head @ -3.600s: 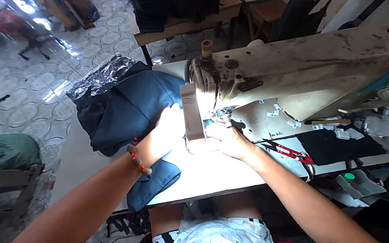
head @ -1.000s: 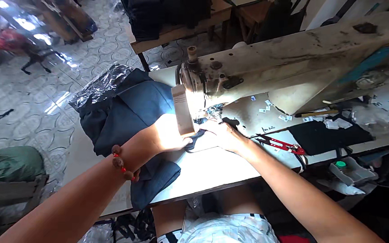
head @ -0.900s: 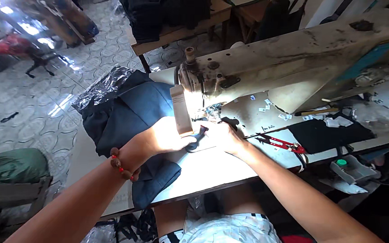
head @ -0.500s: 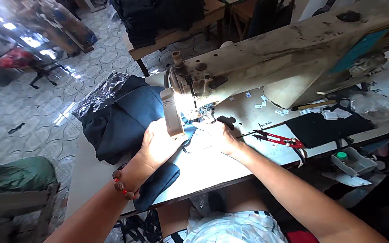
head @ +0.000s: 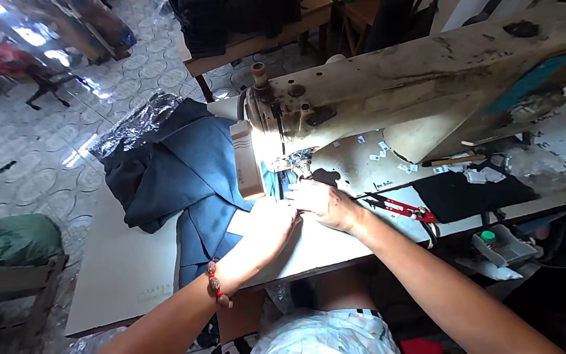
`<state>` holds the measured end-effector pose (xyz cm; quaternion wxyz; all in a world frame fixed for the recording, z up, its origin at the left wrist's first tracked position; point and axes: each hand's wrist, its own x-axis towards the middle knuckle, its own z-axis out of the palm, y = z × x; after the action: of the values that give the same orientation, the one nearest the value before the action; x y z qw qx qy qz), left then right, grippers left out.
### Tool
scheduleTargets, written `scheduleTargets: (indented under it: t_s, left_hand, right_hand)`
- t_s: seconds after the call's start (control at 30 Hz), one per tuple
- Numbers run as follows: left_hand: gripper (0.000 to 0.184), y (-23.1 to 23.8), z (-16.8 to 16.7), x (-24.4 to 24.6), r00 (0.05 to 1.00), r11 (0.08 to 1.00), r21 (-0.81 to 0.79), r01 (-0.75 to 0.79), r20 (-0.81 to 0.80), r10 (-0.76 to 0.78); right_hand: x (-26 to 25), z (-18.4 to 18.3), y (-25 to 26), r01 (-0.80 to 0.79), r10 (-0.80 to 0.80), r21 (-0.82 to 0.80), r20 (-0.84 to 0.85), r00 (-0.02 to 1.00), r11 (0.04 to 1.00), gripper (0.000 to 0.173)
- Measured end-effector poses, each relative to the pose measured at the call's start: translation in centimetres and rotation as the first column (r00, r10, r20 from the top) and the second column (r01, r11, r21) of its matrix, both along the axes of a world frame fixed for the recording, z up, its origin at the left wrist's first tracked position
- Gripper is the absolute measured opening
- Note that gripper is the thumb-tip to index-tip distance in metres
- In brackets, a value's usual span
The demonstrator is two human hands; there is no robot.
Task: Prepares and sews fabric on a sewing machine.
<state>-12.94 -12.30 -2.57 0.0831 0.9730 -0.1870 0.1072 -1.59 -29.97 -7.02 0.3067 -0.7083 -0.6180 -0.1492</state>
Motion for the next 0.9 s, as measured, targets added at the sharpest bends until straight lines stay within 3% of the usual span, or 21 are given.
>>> scheduleTargets:
  t_s: [0.13, 0.23, 0.33, 0.43, 0.67, 0.8, 0.9]
  left_hand:
    - [0.025, 0.5, -0.3, -0.3, 0.999, 0.999, -0.048, 0.025, -0.024, -0.026]
    - [0.020, 2.5, 1.2, 0.5, 0.993, 0.993, 0.037, 0.115, 0.007, -0.115]
    - [0.036, 5.4, 1.9, 1.3, 0.988, 0.978, 0.143, 0.154, -0.014, -0.154]
    - [0.036, 6.1, 1.7, 1.1, 0.983, 0.966, 0.185, 0.183, -0.059, -0.175]
    - [0.045, 5.5, 1.7, 1.6, 0.980, 0.986, 0.112, 0.124, -0.170, -0.104]
    - [0.022, 6.8, 1.8, 3.0, 0.995, 0.987, 0.146, 0.068, -0.083, -0.056]
    - [0.031, 7.4, 4.8, 1.9, 0.999, 0.994, 0.110, -0.002, -0.046, 0.007]
  right_hand:
    - [-0.9, 0.1, -0.7, -0.025, 0.026, -0.051, 0.024, 0.999, 0.998, 0.023]
    - [-1.1, 0.1, -0.7, -0.020, 0.022, -0.039, 0.037, 0.999, 0.999, 0.022]
    - [-1.3, 0.0, -0.5, -0.012, 0.014, -0.037, 0.045, 0.999, 0.999, 0.023]
    - [-1.7, 0.2, -0.5, -0.004, 0.005, -0.031, 0.040, 0.999, 1.000, 0.022]
    - [-1.5, 0.2, 0.0, 0.043, -0.042, -0.027, 0.002, 0.999, 0.999, 0.023]
    - [0.2, 0.5, 1.1, 0.039, -0.040, -0.012, -0.057, 0.998, 0.999, 0.021]
    - [0.8, 0.9, 1.4, 0.080, -0.089, -0.074, -0.131, 0.987, 0.994, 0.018]
